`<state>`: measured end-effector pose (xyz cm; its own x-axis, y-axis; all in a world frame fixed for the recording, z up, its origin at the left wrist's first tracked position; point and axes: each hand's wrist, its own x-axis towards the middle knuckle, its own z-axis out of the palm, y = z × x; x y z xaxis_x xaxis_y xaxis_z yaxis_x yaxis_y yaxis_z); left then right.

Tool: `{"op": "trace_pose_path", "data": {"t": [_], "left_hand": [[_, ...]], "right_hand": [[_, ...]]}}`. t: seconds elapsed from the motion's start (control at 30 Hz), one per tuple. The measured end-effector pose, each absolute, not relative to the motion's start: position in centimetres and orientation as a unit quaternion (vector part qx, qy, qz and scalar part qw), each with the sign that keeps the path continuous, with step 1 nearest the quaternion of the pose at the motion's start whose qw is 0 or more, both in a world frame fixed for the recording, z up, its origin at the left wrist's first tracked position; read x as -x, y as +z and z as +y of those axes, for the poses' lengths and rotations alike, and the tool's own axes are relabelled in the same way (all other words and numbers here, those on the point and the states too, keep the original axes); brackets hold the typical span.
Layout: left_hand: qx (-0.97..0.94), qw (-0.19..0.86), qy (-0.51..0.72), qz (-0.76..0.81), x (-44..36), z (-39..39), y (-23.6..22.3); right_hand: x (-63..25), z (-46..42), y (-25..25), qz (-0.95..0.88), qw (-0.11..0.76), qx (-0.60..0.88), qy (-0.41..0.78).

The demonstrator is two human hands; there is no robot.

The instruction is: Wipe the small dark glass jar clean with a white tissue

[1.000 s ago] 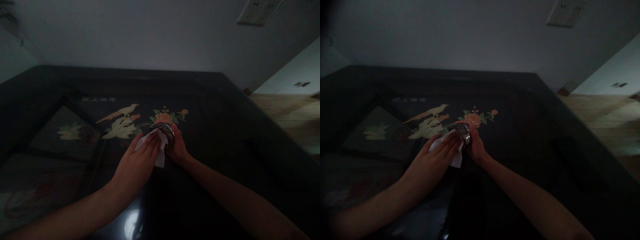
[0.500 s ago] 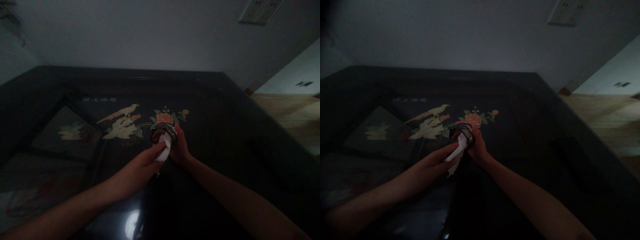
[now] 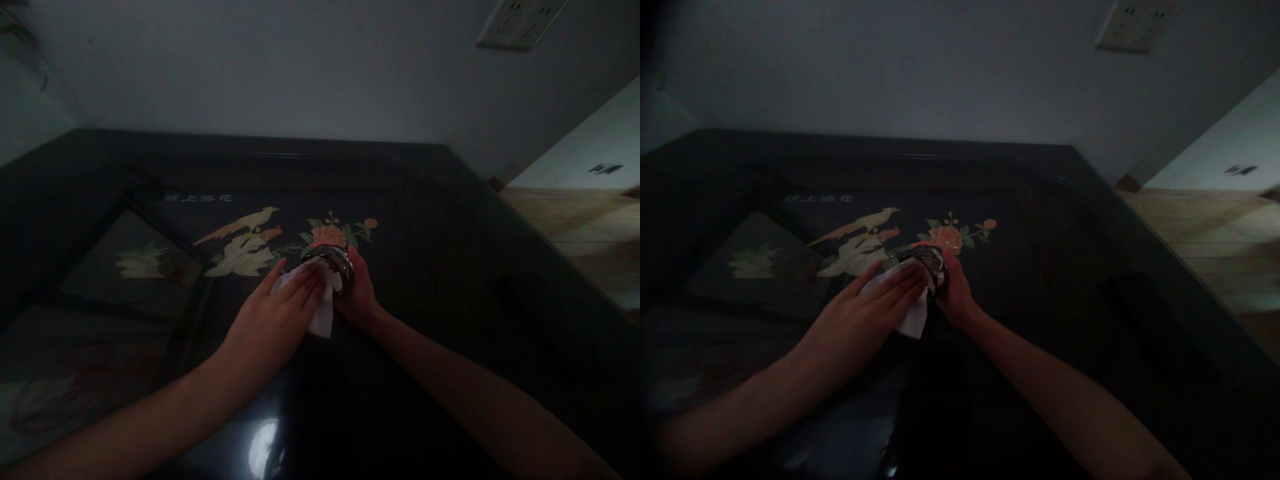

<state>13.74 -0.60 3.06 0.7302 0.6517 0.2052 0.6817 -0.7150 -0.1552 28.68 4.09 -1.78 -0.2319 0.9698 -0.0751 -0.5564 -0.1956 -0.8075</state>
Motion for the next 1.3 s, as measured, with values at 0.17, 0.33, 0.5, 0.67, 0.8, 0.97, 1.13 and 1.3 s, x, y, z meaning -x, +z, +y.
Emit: {"op": "trace_pose_path", "data": {"t": [0.17,0.33,0.5,0.67,0.8,0.97,1.13,1.3], "left_hand": [[0.925,0.116,-0.057,-0.358,-14.0,-0.8,2.9],[0.916,-0.027,-0.096,-0.389,-14.9,-1.4,2.8],[0.773,-0.406,-0.221,-0.435,-15.4,-1.5,3.3],[0.670,-0.530,-0.274,-0.441,-15.8,-1.7,3.0],[0.791,-0.373,-0.198,-0.442,-15.4,-1.5,2.6],[0.919,-0.053,-0.096,-0.379,-14.5,-0.8,2.9],[0.932,0.056,-0.057,-0.353,-13.7,-0.1,4.0],[0.937,0.032,-0.036,-0.345,-13.2,0.6,4.4]], "right_hand": [[-28.6,3.9,-2.2,-0.334,0.540,0.296,0.713],[-28.5,3.6,-1.8,-0.347,0.543,0.313,0.697],[-28.7,3.6,-1.5,-0.307,0.524,0.305,0.734],[-28.6,3.6,-1.5,-0.306,0.532,0.301,0.730],[-28.6,3.6,-1.5,-0.310,0.529,0.309,0.727],[-28.6,3.6,-1.8,-0.329,0.538,0.315,0.709],[-28.4,3.7,-1.8,-0.332,0.534,0.306,0.714],[-28.4,3.8,-1.9,-0.313,0.529,0.288,0.734]]}}
